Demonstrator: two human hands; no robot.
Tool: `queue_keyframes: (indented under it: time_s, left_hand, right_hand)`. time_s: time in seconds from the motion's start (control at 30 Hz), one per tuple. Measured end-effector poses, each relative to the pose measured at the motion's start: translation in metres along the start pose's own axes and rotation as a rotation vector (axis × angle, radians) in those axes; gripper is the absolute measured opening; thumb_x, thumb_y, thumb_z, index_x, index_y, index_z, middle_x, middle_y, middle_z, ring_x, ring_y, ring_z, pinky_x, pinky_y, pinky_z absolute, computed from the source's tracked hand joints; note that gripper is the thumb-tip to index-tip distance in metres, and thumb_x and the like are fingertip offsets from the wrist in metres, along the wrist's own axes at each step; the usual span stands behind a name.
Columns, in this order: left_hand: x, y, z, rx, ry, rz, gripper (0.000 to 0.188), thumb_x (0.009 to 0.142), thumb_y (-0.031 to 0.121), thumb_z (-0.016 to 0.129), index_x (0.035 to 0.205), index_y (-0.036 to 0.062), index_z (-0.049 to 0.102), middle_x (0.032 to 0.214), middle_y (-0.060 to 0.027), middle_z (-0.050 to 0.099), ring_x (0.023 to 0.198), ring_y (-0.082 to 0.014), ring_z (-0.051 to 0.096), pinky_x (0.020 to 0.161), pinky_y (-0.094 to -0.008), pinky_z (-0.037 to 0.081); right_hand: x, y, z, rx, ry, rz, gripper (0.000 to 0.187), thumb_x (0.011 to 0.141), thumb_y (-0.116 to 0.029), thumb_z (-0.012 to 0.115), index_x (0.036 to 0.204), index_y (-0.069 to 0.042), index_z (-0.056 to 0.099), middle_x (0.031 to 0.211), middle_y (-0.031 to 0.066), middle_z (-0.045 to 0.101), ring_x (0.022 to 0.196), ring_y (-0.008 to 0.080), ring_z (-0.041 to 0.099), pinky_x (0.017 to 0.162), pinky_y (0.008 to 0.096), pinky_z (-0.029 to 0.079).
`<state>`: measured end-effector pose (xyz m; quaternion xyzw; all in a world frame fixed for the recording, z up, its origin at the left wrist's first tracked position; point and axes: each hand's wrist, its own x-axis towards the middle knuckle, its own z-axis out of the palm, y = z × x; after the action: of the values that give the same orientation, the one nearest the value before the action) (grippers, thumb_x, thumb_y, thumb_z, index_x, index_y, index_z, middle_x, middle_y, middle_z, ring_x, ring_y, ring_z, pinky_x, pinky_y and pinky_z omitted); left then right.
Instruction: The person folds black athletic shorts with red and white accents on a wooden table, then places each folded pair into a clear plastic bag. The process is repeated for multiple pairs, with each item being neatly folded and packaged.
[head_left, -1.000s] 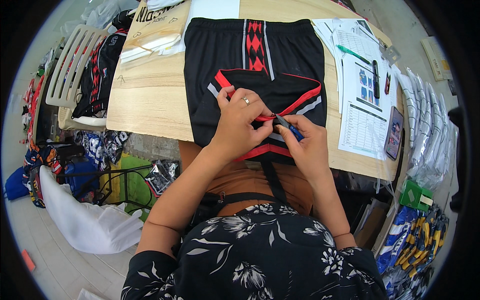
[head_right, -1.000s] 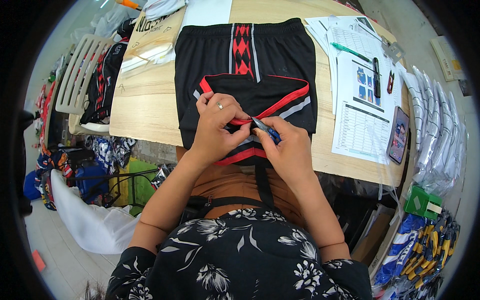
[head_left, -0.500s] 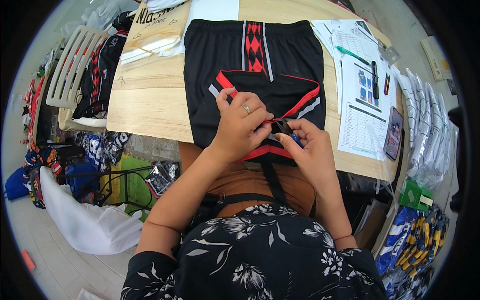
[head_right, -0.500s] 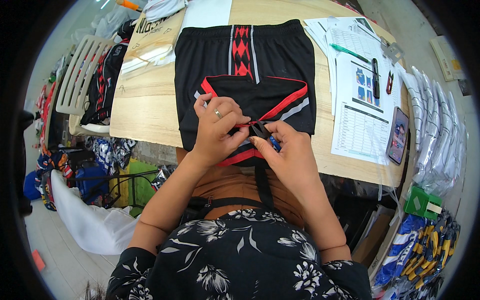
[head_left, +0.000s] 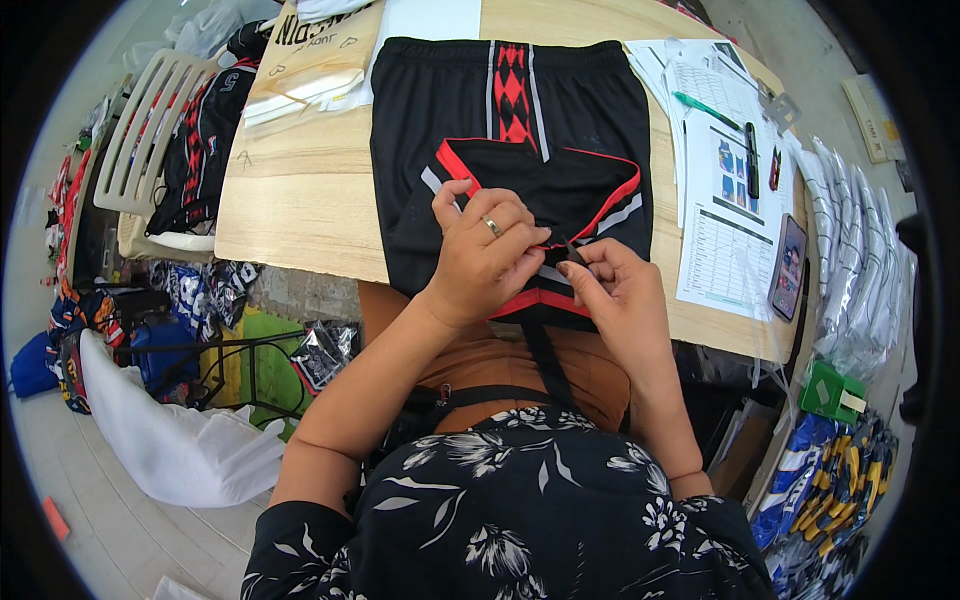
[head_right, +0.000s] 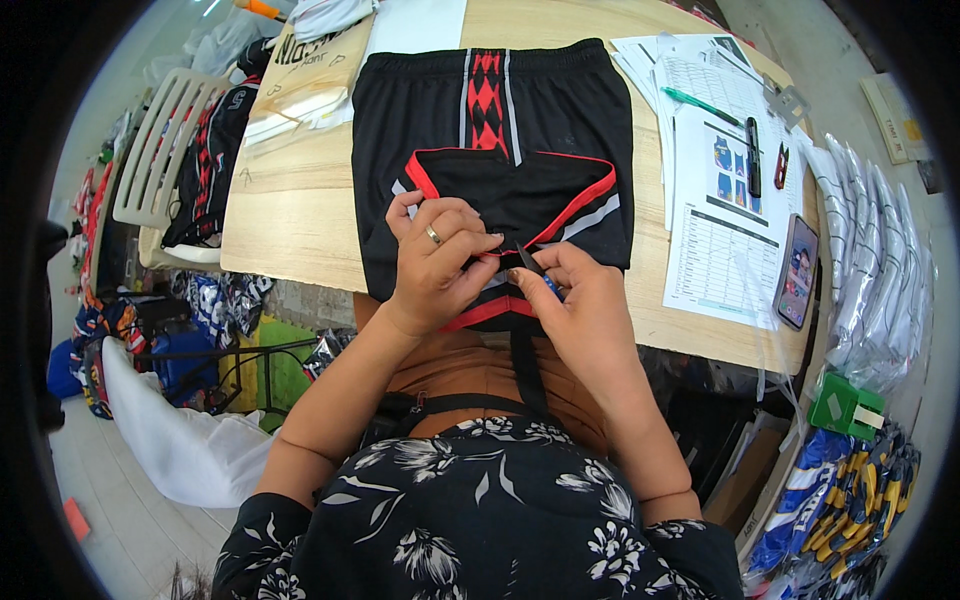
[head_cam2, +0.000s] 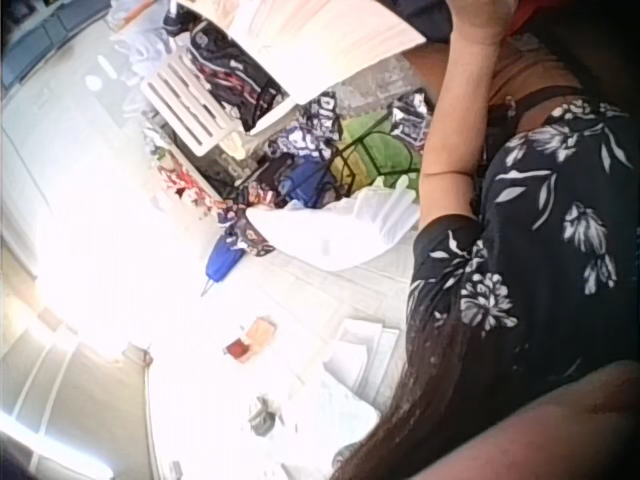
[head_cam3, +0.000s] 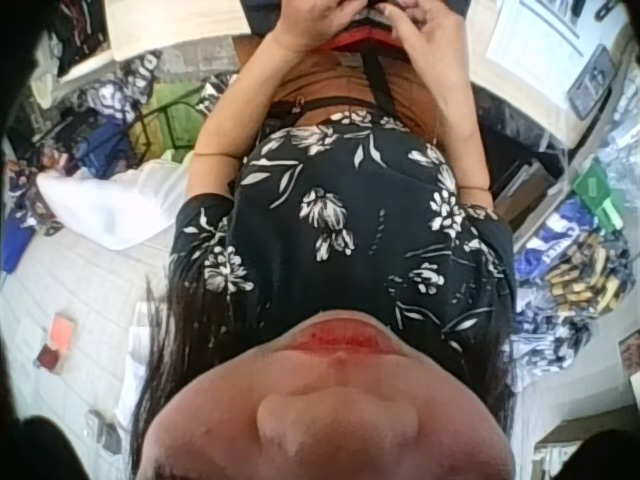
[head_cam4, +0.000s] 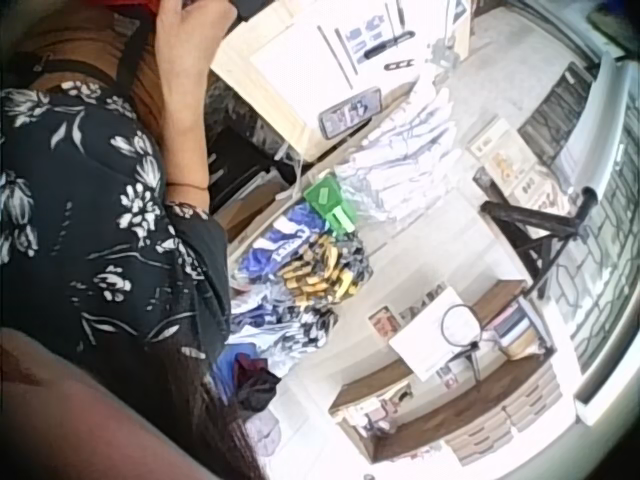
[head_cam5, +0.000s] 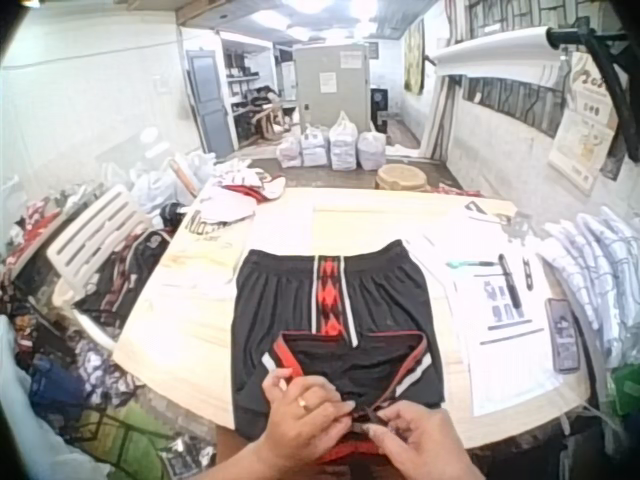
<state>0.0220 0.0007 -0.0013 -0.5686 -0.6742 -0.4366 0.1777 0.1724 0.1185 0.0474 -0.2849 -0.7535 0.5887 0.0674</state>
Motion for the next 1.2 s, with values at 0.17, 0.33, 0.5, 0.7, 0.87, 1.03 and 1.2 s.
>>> queue_keyframes:
  time_s: [0.17,0.33,0.5,0.7,0.87,1.03,1.2]
  left_hand:
    - [0.0,0.0,0.001,0.01,0.009,0.002,0.028,0.059,0.006,0.079,0.084,0.0136,0.069,0.081,0.0033,0.062,0.089,-0.0173,0.063,0.098,-0.0444,0.029]
    - [-0.001,-0.001,0.001,0.003,0.006,0.001,0.028,0.059,0.006,0.079,0.084,0.0134,0.069,0.081,0.0029,0.062,0.088,-0.0175,0.063,0.098,-0.0443,0.029]
    - [0.0,0.0,0.0,-0.011,-0.003,-0.042,0.026,0.06,0.006,0.078,0.083,0.0128,0.069,0.082,0.0022,0.062,0.089,-0.0177,0.062,0.099,-0.0436,0.029]
    - [0.004,0.001,0.001,-0.05,-0.003,-0.106,0.023,0.06,0.006,0.077,0.081,0.0121,0.069,0.081,0.0009,0.062,0.089,-0.018,0.062,0.1,-0.0422,0.029]
    - [0.005,0.001,0.0,-0.052,0.006,-0.104,0.022,0.06,0.006,0.076,0.081,0.0119,0.069,0.08,0.0008,0.063,0.088,-0.0179,0.062,0.099,-0.0421,0.029]
    - [0.004,-0.001,0.002,-0.045,0.013,-0.098,0.019,0.062,0.009,0.076,0.078,0.013,0.067,0.08,0.0024,0.061,0.09,-0.0178,0.06,0.098,-0.0452,0.029]
    - [0.004,-0.001,0.002,-0.043,0.018,-0.101,0.02,0.062,0.009,0.077,0.079,0.013,0.067,0.08,0.0024,0.061,0.09,-0.0179,0.06,0.099,-0.045,0.029]
  right_hand:
    - [0.002,0.004,0.002,0.093,-0.007,-0.054,0.011,0.092,-0.004,0.068,0.099,0.004,0.064,0.077,0.001,0.066,0.069,0.0021,0.056,0.061,0.0173,0.043]
    - [0.005,0.007,0.006,0.046,-0.003,-0.08,0.013,0.089,-0.006,0.071,0.096,0.004,0.065,0.072,0.0029,0.066,0.064,0.0019,0.052,0.055,0.0202,0.04]
    - [0.004,0.008,0.002,0.058,0.078,-0.161,0.014,0.09,-0.002,0.07,0.101,0.004,0.064,0.081,0.0023,0.068,0.07,0.0027,0.057,0.063,0.0172,0.044]
    - [0.001,0.012,0.007,-0.201,0.14,-0.289,0.025,0.082,-0.017,0.079,0.098,-0.003,0.067,0.066,0.0089,0.063,0.055,0.0181,0.059,0.053,0.0284,0.045]
    - [0.003,0.015,0.013,-0.316,0.232,-0.379,0.027,0.083,-0.02,0.079,0.099,-0.004,0.066,0.07,0.0117,0.065,0.059,0.026,0.066,0.054,0.0331,0.049]
    - [0.002,0.015,0.014,-0.328,0.244,-0.406,0.026,0.083,-0.02,0.078,0.099,-0.004,0.065,0.072,0.0127,0.067,0.061,0.0277,0.067,0.054,0.0348,0.05]
    - [0.0,0.013,0.011,-0.342,0.246,-0.373,0.025,0.083,-0.018,0.078,0.099,-0.005,0.065,0.072,0.013,0.067,0.062,0.0294,0.067,0.054,0.0355,0.05]
